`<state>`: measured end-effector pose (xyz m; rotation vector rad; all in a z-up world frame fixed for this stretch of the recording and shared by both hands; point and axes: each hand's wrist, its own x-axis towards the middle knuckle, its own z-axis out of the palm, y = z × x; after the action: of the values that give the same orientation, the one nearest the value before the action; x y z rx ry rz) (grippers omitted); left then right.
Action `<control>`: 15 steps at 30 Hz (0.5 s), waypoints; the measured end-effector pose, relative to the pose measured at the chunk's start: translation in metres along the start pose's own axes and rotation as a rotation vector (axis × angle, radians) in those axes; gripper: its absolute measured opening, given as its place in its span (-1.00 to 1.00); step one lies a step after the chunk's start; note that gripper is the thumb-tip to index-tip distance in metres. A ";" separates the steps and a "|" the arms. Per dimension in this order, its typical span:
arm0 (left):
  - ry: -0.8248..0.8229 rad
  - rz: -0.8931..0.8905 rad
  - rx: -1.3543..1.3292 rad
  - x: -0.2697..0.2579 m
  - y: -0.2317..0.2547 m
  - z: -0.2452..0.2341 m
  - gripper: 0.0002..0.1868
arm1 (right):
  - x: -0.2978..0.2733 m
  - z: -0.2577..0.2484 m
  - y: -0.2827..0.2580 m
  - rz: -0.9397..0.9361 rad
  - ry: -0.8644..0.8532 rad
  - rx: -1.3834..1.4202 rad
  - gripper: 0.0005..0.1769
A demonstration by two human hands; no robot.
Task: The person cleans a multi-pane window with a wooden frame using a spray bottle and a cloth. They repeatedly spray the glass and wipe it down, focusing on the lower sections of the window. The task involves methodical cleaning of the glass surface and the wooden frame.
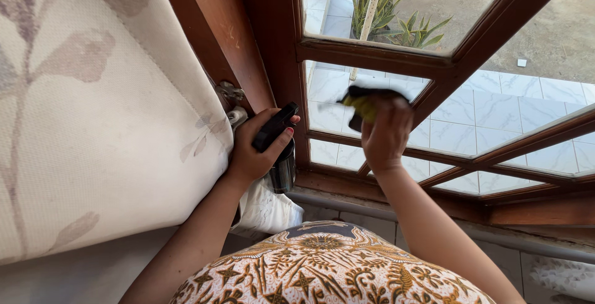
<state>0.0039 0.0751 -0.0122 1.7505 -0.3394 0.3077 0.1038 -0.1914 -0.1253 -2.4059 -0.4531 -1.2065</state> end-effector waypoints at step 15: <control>0.006 0.038 0.031 0.004 0.004 0.002 -0.78 | -0.024 0.026 0.015 -0.259 -0.057 -0.176 -0.57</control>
<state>0.0058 0.0724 -0.0074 1.7751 -0.3654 0.3477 0.1150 -0.1941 -0.1624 -2.5971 -0.7224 -1.3367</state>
